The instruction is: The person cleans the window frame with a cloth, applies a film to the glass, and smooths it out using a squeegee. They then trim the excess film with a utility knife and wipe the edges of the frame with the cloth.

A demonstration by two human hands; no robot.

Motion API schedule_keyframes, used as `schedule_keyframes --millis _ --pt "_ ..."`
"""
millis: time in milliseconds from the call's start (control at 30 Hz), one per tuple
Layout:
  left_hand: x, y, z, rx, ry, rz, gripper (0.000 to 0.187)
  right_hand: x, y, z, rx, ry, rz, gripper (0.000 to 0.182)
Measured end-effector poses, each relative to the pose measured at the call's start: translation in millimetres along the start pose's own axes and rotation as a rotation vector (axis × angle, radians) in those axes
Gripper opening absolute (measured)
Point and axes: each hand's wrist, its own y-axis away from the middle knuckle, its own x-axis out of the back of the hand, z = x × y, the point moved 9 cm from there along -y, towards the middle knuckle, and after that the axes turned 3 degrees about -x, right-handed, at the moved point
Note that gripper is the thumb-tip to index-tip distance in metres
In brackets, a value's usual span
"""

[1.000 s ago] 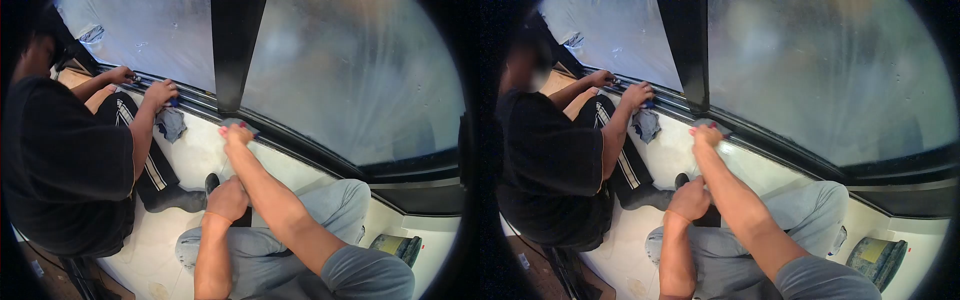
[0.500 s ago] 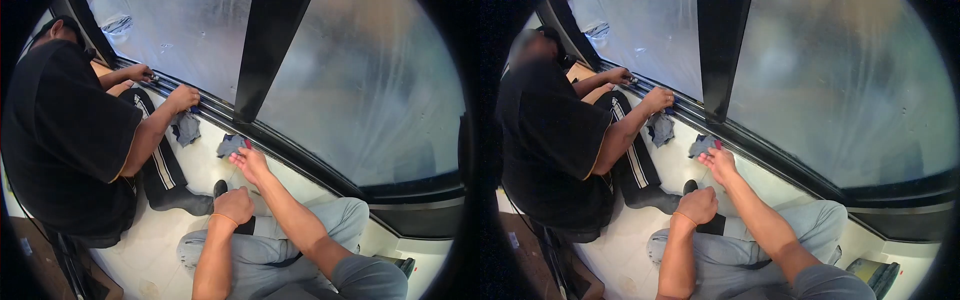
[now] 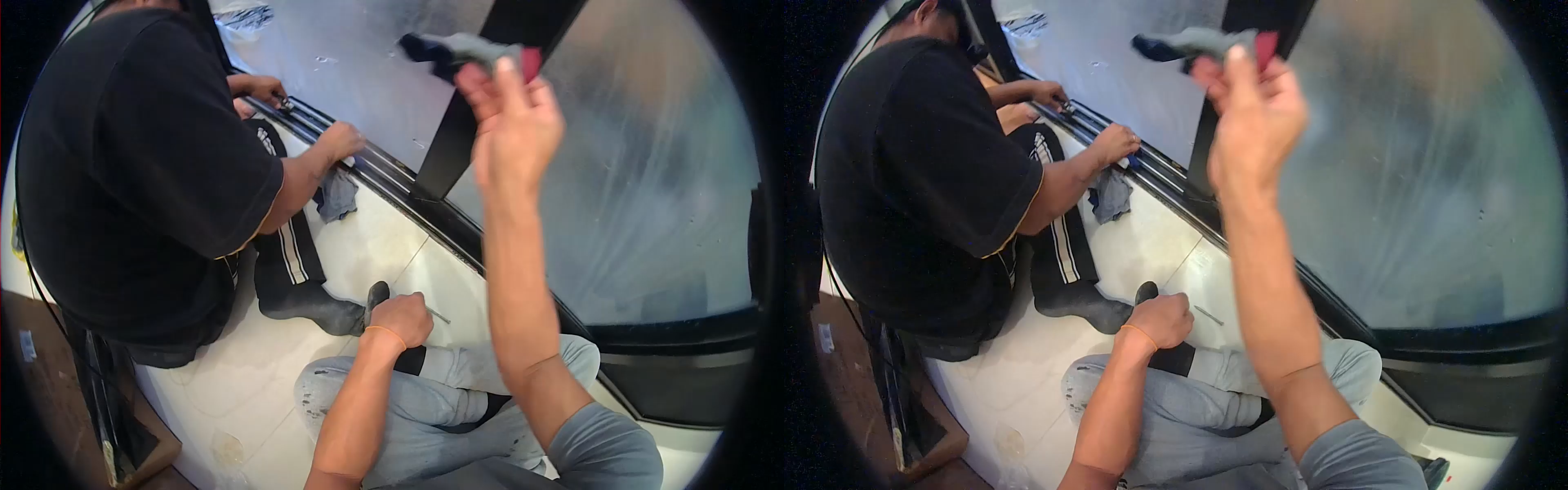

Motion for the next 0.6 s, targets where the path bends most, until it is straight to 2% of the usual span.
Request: schedule_keyframes --millis 33,100,200,267,300,367,400,467,533,567,600 --pt "2 1 2 -0.011 0.008 0.012 0.034 -9 -8 -24 0.154 0.182 -0.044 0.020" --pt "1 0 3 -0.019 0.032 0.014 0.035 -24 -14 -45 0.355 0.311 -0.140 0.021" --pt "1 3 6 -0.032 0.036 0.013 0.036 -20 -2 -28 0.457 0.505 -0.161 0.021" --pt "1 4 6 -0.031 0.028 -0.020 0.037 9 15 12 0.335 0.667 -0.124 0.015" --pt "1 5 5 -0.011 0.033 -0.034 0.038 17 32 30 0.397 0.750 -0.170 0.014" --pt "2 6 3 0.023 0.034 -0.059 0.039 59 58 97 0.256 0.931 -0.235 0.014" --pt "3 8 1 0.031 0.037 -0.063 0.040 76 75 125 0.338 0.959 -0.301 0.012" --pt "-1 4 -3 0.016 0.031 -0.051 0.041 120 98 179 0.197 1.145 -0.333 0.013" --pt "-6 -4 -9 0.011 0.044 -0.040 0.043 139 108 197 0.149 1.138 -0.306 0.016" --pt "-3 -4 -7 0.008 0.041 -0.046 0.043 139 104 197 0.020 1.096 -0.271 0.015" --pt "-1 -4 -4 0.008 0.043 -0.053 0.043 128 96 187 0.067 1.014 -0.253 0.014"
